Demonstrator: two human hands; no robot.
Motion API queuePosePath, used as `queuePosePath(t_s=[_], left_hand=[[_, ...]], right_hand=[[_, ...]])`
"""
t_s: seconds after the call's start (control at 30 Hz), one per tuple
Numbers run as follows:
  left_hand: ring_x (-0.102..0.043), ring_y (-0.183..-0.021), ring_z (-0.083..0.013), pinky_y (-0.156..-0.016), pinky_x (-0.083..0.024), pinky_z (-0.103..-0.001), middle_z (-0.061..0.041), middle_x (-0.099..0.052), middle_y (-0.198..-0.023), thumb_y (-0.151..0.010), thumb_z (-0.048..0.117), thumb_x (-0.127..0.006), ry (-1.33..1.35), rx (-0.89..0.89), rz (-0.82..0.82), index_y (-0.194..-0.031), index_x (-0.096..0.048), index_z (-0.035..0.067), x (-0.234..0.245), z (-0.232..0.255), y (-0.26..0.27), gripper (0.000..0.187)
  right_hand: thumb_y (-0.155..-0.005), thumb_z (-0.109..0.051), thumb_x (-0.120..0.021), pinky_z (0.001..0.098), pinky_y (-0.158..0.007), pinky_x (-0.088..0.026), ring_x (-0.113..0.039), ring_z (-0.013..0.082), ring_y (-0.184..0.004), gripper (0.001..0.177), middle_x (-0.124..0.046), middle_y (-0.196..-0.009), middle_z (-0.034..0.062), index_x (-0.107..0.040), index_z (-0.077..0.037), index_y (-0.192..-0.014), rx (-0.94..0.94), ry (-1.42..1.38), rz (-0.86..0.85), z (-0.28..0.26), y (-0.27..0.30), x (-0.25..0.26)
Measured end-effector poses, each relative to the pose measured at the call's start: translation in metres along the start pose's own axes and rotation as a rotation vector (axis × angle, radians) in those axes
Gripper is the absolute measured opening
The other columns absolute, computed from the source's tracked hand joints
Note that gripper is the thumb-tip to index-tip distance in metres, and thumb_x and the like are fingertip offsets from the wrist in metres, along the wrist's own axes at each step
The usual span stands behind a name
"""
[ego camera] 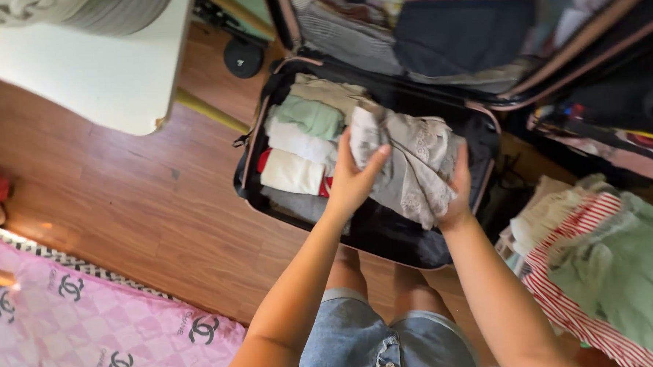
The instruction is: The recorder folds various pieces of clothing and neatly packs them into a suitcase.
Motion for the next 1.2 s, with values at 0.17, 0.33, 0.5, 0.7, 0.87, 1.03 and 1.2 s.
queuePosePath(t_s=[0.17,0.33,0.5,0.7,0.87,1.03,1.2], left_hand=[[-0.054,-0.129,-0.0227,-0.109,-0.043,-0.034,-0.012,-0.054,-0.142,-0.092,0.015,-0.065,0.363,0.091,-0.189,-0.158,-0.033,0.002,-0.036,-0.017,0.013,0.074],[-0.058,-0.122,-0.026,-0.106,-0.045,-0.038,-0.016,-0.059,-0.137,-0.093,0.021,-0.054,0.6,0.348,-0.279,-0.162,-0.034,0.005,-0.075,-0.056,0.02,0.073],[-0.065,-0.121,-0.0313,-0.103,-0.05,-0.046,-0.018,-0.062,-0.138,-0.093,0.058,-0.052,0.979,0.785,-0.578,-0.157,-0.028,0.011,-0.143,-0.043,0.065,0.082],[-0.061,-0.128,-0.0277,-0.109,-0.049,-0.047,-0.011,-0.059,-0.144,-0.09,0.041,-0.066,1.034,0.824,-0.758,-0.158,-0.03,0.019,-0.221,-0.042,0.128,0.08],[-0.06,-0.126,-0.0271,-0.109,-0.049,-0.048,-0.008,-0.059,-0.14,-0.087,0.025,-0.079,1.066,0.832,-0.81,-0.154,-0.035,0.021,-0.275,-0.03,0.151,0.08],[-0.064,-0.115,-0.0251,-0.102,-0.052,-0.043,-0.009,-0.064,-0.119,-0.089,0.012,-0.082,1.094,0.677,-0.79,-0.133,-0.048,0.012,-0.31,0.0,0.134,0.056],[-0.061,-0.106,-0.0136,-0.095,-0.05,-0.032,-0.002,-0.063,-0.112,-0.096,-0.006,-0.075,0.782,0.435,-0.844,-0.118,-0.054,0.008,-0.332,0.018,0.133,0.034]], right_hand=[[-0.079,-0.036,-0.068,0.0361,-0.099,-0.054,-0.067,0.0238,-0.115,0.069,-0.067,-0.131,0.0115,-0.058,-0.002,-0.138,-0.1,0.274,0.04,-0.035,0.028,0.08],[-0.084,-0.002,-0.07,0.0364,-0.08,-0.055,-0.069,0.0254,-0.09,0.045,-0.072,-0.104,0.0159,-0.068,0.008,-0.127,-0.124,0.706,0.277,-0.079,0.075,0.121],[-0.075,0.001,-0.066,0.026,-0.078,-0.058,-0.073,0.0117,-0.087,0.046,-0.077,-0.1,0.0033,-0.068,-0.002,-0.121,-0.149,0.703,0.239,-0.125,0.124,0.092],[-0.082,0.004,-0.069,0.0312,-0.07,-0.056,-0.07,0.0186,-0.08,0.037,-0.074,-0.091,0.0119,-0.069,0.009,-0.119,-0.205,0.543,0.1,-0.152,0.189,0.148],[-0.069,0.012,-0.066,0.0306,-0.057,-0.054,-0.069,0.0185,-0.068,0.053,-0.075,-0.09,0.0124,-0.065,0.004,-0.122,-0.027,0.32,0.262,-0.224,0.279,0.214],[-0.068,0.013,-0.068,0.0335,-0.058,-0.055,-0.07,0.0217,-0.068,0.052,-0.075,-0.089,0.0127,-0.066,0.007,-0.119,-0.096,0.548,0.71,-0.286,0.387,0.366],[-0.07,0.009,-0.064,0.033,-0.065,-0.055,-0.069,0.0213,-0.084,0.069,-0.073,-0.103,0.0075,-0.064,-0.005,-0.138,0.218,0.619,0.719,-0.346,0.387,0.316]])
Point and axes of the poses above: each hand's wrist, its own y-axis away from the middle knuckle, its own x-axis out of the back of the hand, z = x × y, the point moved 5 cm from there along -y, towards the middle knuckle
